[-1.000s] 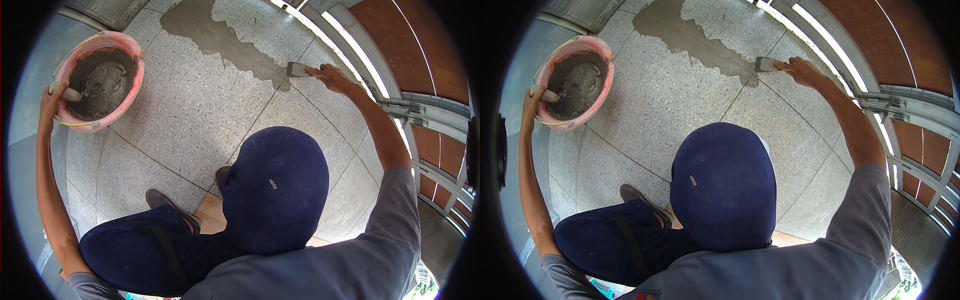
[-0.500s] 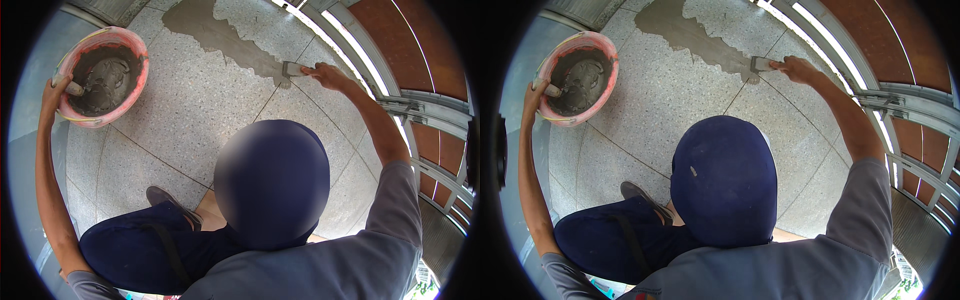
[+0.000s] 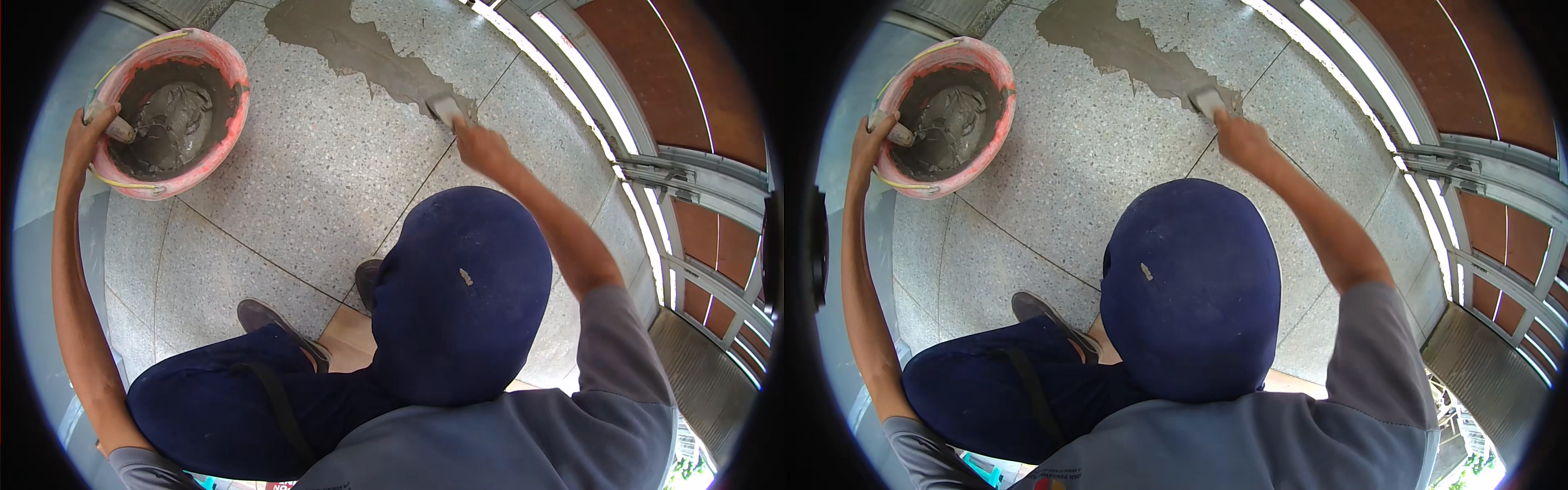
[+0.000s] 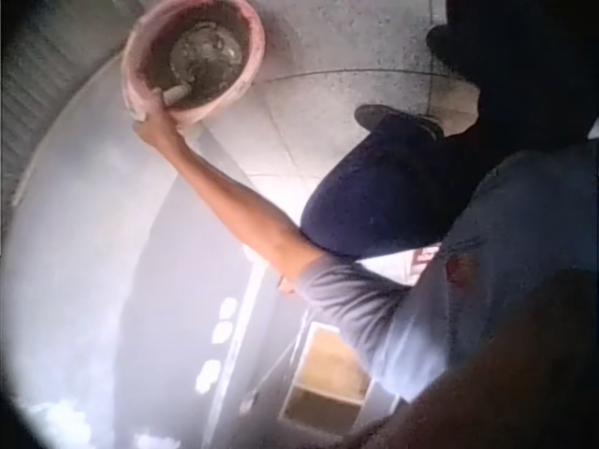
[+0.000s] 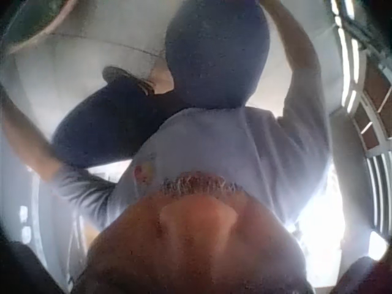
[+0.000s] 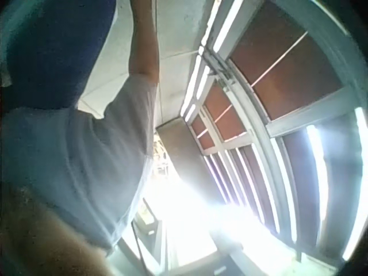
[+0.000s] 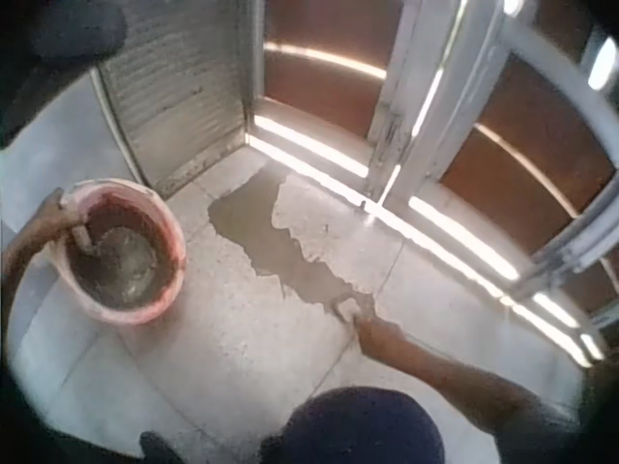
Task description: Patching and smoothing cement on a tiled floor using a trowel.
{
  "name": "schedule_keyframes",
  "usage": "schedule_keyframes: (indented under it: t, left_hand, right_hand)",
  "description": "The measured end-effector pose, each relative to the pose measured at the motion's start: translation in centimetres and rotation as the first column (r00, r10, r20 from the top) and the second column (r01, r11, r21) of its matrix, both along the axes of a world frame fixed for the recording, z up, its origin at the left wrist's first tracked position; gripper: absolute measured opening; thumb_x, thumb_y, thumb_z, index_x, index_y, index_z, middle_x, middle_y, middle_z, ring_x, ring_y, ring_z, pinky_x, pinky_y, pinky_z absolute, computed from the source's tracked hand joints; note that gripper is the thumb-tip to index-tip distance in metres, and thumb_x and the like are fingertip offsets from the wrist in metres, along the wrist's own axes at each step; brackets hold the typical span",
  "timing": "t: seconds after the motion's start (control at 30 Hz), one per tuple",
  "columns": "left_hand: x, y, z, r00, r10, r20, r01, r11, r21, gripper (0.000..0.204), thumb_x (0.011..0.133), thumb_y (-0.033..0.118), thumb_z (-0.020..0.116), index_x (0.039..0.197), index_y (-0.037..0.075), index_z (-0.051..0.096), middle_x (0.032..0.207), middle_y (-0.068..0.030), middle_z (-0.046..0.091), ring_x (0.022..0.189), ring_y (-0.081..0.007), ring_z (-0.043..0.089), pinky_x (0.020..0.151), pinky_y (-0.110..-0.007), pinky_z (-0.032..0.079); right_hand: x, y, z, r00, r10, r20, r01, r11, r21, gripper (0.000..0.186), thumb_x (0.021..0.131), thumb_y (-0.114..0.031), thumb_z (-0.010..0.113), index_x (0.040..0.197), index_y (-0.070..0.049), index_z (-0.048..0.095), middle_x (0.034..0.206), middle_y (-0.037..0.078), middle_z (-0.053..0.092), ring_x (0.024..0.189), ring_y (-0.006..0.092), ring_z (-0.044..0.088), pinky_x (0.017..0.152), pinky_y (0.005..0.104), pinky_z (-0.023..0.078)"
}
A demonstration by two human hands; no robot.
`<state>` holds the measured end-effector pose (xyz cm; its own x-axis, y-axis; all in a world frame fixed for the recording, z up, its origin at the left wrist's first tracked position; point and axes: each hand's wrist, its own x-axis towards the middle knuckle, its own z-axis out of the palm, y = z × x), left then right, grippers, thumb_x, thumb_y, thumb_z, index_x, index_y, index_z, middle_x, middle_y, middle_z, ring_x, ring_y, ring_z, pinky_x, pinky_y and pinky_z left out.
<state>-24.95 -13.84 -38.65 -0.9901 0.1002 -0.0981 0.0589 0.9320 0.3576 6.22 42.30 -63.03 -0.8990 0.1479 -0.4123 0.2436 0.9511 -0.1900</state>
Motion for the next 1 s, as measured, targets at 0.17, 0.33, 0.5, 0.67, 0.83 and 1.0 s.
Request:
schedule_keyframes:
  t: [0.17, 0.33, 0.5, 0.67, 0.83, 1.0]
  left_hand:
    - [-0.9, -0.8, -0.3, 1.000, -0.008, -0.005, 0.008, 1.000, 0.016, 0.082, 0.078, 0.055, 0.075, 0.126, -0.008, 0.055, 0.112, -0.0205, 0.065, 0.101, -0.0276, 0.066, 0.091, -0.035, 0.049]
    - [-2.3, 0.6, -0.6, 0.999, -0.032, 0.008, 0.031, 0.999, 0.032, 0.082, 0.078, 0.055, 0.075, 0.125, -0.009, 0.055, 0.112, -0.0199, 0.065, 0.100, -0.0269, 0.066, 0.091, -0.035, 0.049]
    - [-2.8, -1.7, -0.6, 0.999, -0.032, 0.012, 0.032, 0.999, -0.007, 0.081, 0.079, 0.054, 0.075, 0.126, -0.009, 0.055, 0.111, -0.0192, 0.066, 0.098, -0.0260, 0.066, 0.089, -0.035, 0.050]
    - [-1.8, 0.3, -0.6, 0.991, -0.124, -0.045, 0.124, 0.992, 0.003, 0.079, 0.080, 0.052, 0.074, 0.125, -0.009, 0.055, 0.109, -0.0181, 0.066, 0.097, -0.0249, 0.065, 0.088, -0.034, 0.049]
    - [-2.0, 0.8, -1.8, 0.991, -0.123, -0.055, 0.123, 0.992, -0.018, 0.077, 0.080, 0.051, 0.074, 0.125, -0.008, 0.055, 0.109, -0.0181, 0.066, 0.096, -0.0248, 0.065, 0.087, -0.035, 0.049]
    - [-2.8, 0.1, -1.5, 0.986, -0.146, -0.076, 0.146, 0.989, -0.008, 0.077, 0.079, 0.051, 0.075, 0.124, -0.008, 0.056, 0.107, -0.0186, 0.067, 0.092, -0.0246, 0.065, 0.083, -0.035, 0.051]
  right_hand:
    - [2.0, -1.6, 4.4, 0.991, -0.113, -0.064, 0.107, 0.990, -0.088, 0.027, 0.096, -0.019, 0.045, 0.114, -0.004, 0.058, 0.095, 0.028, 0.070, 0.090, 0.0443, 0.069, 0.077, 0.0541, 0.055]
    - [0.4, -4.8, -2.0, 0.877, -0.465, -0.119, 0.461, 0.885, -0.061, 0.039, 0.098, -0.019, 0.045, 0.132, -0.001, 0.051, 0.099, 0.028, 0.070, 0.091, 0.0481, 0.068, 0.080, 0.0547, 0.055]
    - [4.8, -10.3, -1.2, 0.941, -0.333, -0.055, 0.332, 0.943, -0.019, 0.041, 0.097, -0.021, 0.049, 0.132, 0.001, 0.050, 0.093, 0.029, 0.070, 0.087, 0.0461, 0.070, 0.076, 0.0544, 0.056]
    - [3.6, -3.3, -0.4, 0.844, -0.333, -0.421, 0.350, 0.936, -0.038, 0.020, 0.095, -0.022, 0.053, 0.104, -0.007, 0.064, 0.070, 0.024, 0.067, 0.066, 0.0442, 0.067, 0.059, 0.0555, 0.053]
    - [6.1, -7.2, -0.7, 0.866, -0.497, 0.055, 0.496, 0.868, 0.032, 0.035, 0.098, -0.023, 0.044, 0.119, 0.001, 0.060, 0.100, 0.028, 0.070, 0.095, 0.0444, 0.069, 0.083, 0.0534, 0.055]
    - [3.9, -3.0, 0.8, 0.895, -0.267, -0.358, 0.273, 0.961, -0.036, 0.024, 0.096, -0.023, 0.051, 0.101, -0.005, 0.066, 0.078, 0.025, 0.068, 0.073, 0.0458, 0.067, 0.068, 0.0570, 0.053]
